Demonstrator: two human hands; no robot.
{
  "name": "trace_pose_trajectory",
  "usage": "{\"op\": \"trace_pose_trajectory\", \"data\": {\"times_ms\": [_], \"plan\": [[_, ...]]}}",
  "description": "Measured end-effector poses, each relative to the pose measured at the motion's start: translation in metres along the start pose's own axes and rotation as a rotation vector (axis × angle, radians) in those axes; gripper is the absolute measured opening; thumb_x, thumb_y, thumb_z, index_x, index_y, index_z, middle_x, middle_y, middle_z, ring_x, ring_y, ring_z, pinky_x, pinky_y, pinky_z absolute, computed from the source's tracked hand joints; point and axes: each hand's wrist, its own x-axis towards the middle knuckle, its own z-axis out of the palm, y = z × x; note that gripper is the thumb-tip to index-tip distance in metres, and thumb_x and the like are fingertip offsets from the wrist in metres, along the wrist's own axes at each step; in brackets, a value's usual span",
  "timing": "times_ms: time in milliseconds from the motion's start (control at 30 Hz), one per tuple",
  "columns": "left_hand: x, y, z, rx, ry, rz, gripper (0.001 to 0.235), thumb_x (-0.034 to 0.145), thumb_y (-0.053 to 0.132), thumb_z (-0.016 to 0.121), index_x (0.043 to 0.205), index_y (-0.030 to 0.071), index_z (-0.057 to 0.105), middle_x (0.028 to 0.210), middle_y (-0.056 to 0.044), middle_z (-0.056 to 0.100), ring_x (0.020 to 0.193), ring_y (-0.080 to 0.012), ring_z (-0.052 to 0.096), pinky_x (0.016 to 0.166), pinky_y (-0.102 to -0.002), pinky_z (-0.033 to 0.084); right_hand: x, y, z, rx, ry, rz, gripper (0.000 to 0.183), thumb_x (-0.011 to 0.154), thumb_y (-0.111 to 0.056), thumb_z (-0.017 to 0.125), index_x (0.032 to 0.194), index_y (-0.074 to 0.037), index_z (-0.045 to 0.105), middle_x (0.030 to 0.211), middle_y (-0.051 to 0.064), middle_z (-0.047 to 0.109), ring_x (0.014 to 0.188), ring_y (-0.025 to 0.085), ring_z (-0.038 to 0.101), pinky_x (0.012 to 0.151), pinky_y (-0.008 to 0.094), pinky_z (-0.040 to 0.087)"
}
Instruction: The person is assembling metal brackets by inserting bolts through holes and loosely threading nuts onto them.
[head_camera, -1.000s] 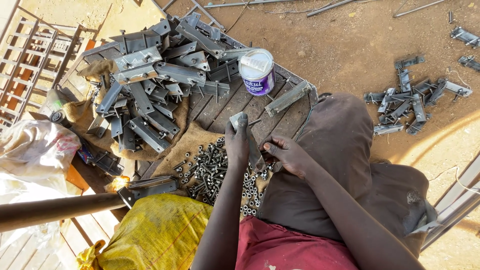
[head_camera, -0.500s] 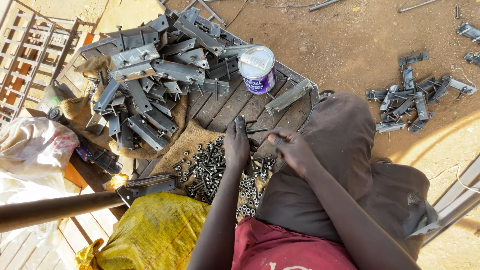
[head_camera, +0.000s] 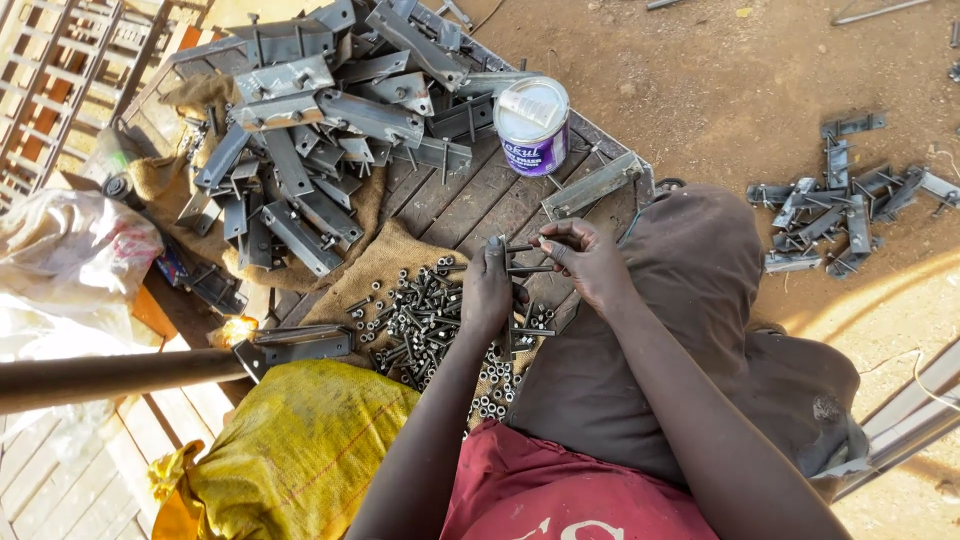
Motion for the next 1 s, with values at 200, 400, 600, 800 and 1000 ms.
{"op": "trace_pose_trajectory", "data": {"times_ms": [200,400,600,800,1000], "plan": [[0.002,-0.028,-0.007,-0.106,0.053,-0.051,0.051,0.109,0.041,0.037,0.114,-0.004,0.059,0.085,-0.026,0.072,0.045,-0.0289,0.067,0.035,-0.035,0.058,-0.004,0.016,0.005,-0.142,-0.105,-0.073,0.026,0.086,0.001,0.081,0.109,-0.008,0.074,0.097,0.002,0.076,0.087,0.005,0.066,0.072,0.021,0.057],[-0.007,-0.046,-0.014,-0.249,0.119,-0.106,0.05,0.11,0.037,0.034,0.111,-0.004,0.062,0.082,-0.025,0.073,0.048,-0.0309,0.069,0.036,-0.036,0.06,-0.012,0.004,0.024,-0.185,-0.196,-0.059,0.031,0.087,0.002,0.08,0.115,-0.009,0.075,0.105,0.004,0.077,0.103,0.011,0.07,0.091,0.031,0.057],[-0.027,-0.018,-0.033,-0.21,0.182,-0.051,0.048,0.111,0.038,0.033,0.11,-0.001,0.061,0.084,-0.022,0.072,0.05,-0.027,0.069,0.038,-0.033,0.06,-0.005,0.014,0.046,-0.22,-0.249,-0.001,0.024,0.091,-0.004,0.077,0.115,-0.003,0.074,0.094,0.004,0.074,0.093,0.009,0.064,0.09,0.032,0.055],[-0.021,-0.028,-0.049,0.004,0.18,0.002,0.051,0.112,0.042,0.031,0.101,0.002,0.061,0.06,-0.013,0.065,0.043,-0.0249,0.065,0.037,-0.031,0.053,-0.009,0.004,0.054,-0.341,-0.28,-0.015,0.016,0.1,-0.023,0.073,0.092,-0.01,0.077,0.076,0.005,0.073,0.081,0.007,0.064,0.078,0.027,0.053],[-0.022,-0.042,-0.034,-0.128,0.144,-0.004,0.046,0.111,0.036,0.033,0.111,-0.002,0.059,0.083,-0.024,0.07,0.048,-0.0272,0.068,0.039,-0.033,0.058,0.006,0.033,0.035,-0.244,-0.283,0.031,0.025,0.106,-0.029,0.066,0.095,-0.009,0.077,0.078,0.004,0.07,0.077,0.013,0.064,0.077,0.031,0.053]]}}
